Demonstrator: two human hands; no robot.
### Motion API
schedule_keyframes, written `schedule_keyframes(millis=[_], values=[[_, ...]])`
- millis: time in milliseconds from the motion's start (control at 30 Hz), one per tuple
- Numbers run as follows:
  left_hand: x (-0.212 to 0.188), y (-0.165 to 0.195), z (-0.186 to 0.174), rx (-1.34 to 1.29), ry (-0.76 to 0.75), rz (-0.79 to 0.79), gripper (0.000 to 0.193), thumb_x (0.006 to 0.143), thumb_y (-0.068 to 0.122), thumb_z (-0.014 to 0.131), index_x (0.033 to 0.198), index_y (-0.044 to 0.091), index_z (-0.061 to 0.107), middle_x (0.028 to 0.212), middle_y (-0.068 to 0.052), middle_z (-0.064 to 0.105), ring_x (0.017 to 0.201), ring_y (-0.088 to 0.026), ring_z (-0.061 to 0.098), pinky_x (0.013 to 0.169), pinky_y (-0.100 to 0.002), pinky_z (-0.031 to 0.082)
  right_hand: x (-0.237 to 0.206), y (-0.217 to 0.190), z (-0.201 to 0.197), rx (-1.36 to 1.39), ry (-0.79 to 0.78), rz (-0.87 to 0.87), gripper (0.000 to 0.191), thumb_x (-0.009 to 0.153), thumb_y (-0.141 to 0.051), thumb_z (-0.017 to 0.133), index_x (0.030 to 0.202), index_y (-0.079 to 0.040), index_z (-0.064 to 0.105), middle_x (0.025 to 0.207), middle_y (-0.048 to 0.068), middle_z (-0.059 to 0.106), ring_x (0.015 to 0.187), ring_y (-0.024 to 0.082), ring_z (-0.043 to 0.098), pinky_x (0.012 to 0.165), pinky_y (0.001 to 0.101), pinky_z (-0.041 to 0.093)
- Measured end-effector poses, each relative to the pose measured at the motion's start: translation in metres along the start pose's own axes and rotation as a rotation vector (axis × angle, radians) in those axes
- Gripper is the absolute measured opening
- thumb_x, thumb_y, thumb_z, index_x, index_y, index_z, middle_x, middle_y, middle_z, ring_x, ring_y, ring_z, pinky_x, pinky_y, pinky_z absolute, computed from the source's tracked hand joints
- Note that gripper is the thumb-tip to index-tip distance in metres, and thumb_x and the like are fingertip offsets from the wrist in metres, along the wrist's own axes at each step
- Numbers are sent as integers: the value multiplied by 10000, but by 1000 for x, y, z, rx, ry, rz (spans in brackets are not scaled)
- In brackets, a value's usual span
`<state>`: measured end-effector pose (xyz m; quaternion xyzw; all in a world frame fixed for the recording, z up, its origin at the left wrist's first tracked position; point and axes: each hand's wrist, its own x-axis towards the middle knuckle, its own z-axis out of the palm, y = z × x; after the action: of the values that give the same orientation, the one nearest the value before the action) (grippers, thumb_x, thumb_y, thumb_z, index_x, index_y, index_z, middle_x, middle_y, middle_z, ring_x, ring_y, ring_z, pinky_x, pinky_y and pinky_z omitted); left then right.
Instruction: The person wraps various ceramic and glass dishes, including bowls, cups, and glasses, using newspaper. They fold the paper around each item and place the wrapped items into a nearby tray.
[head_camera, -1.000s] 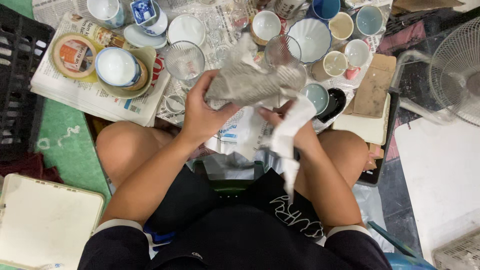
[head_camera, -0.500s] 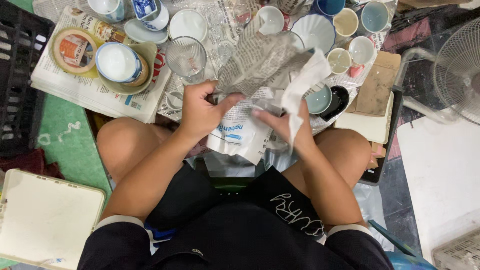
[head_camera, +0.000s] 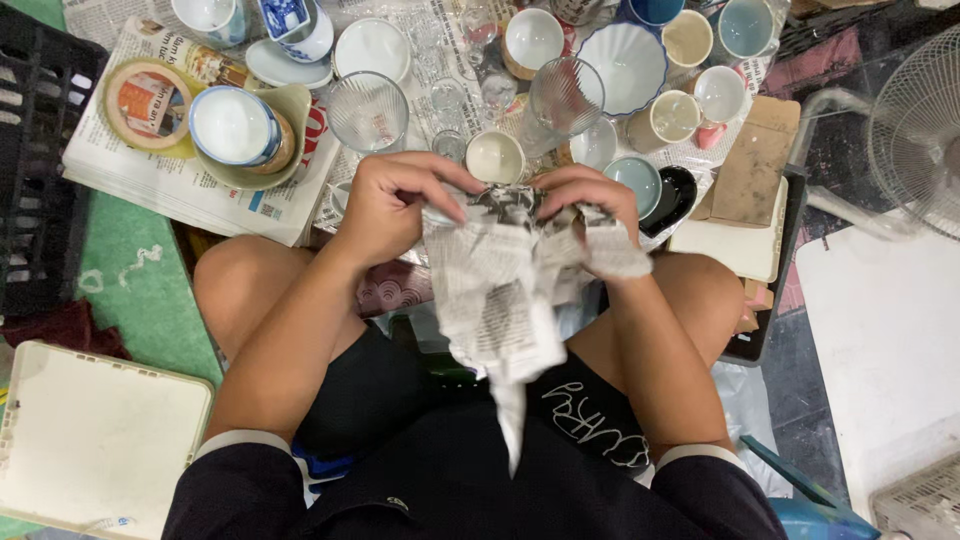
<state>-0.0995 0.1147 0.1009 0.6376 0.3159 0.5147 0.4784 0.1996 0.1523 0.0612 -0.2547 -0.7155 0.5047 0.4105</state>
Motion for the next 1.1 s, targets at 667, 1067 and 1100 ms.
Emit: schedule_keyframes(millis=[667,1067,1100], values=[[11,29,2,357,-238,302,339,601,-35,620,889,81,756,1211,-105,731,1119,-328,703,971,-430,578,10,-47,9,68,16,383,503,866,62,792,1311,-40,580,1187,98,709,1093,162,687,918,269,575],[0,13,20,699,-248,-106,276,782,81,766,1057,59,762,963,-161,766,851,-323,727,739,-412,566,14,-66,36,-451,-58,-73,475,795,-71,877,1217,-31,665,1160,80,742,1010,216,759,868,317,605],[-2,10,19,654,-165,-82,289,791,41,724,1078,57,753,982,-157,764,867,-304,742,756,-387,578,13,-71,36,-417,-28,-43,566,749,-114,904,1237,-19,635,1164,90,727,1011,224,743,870,329,595]])
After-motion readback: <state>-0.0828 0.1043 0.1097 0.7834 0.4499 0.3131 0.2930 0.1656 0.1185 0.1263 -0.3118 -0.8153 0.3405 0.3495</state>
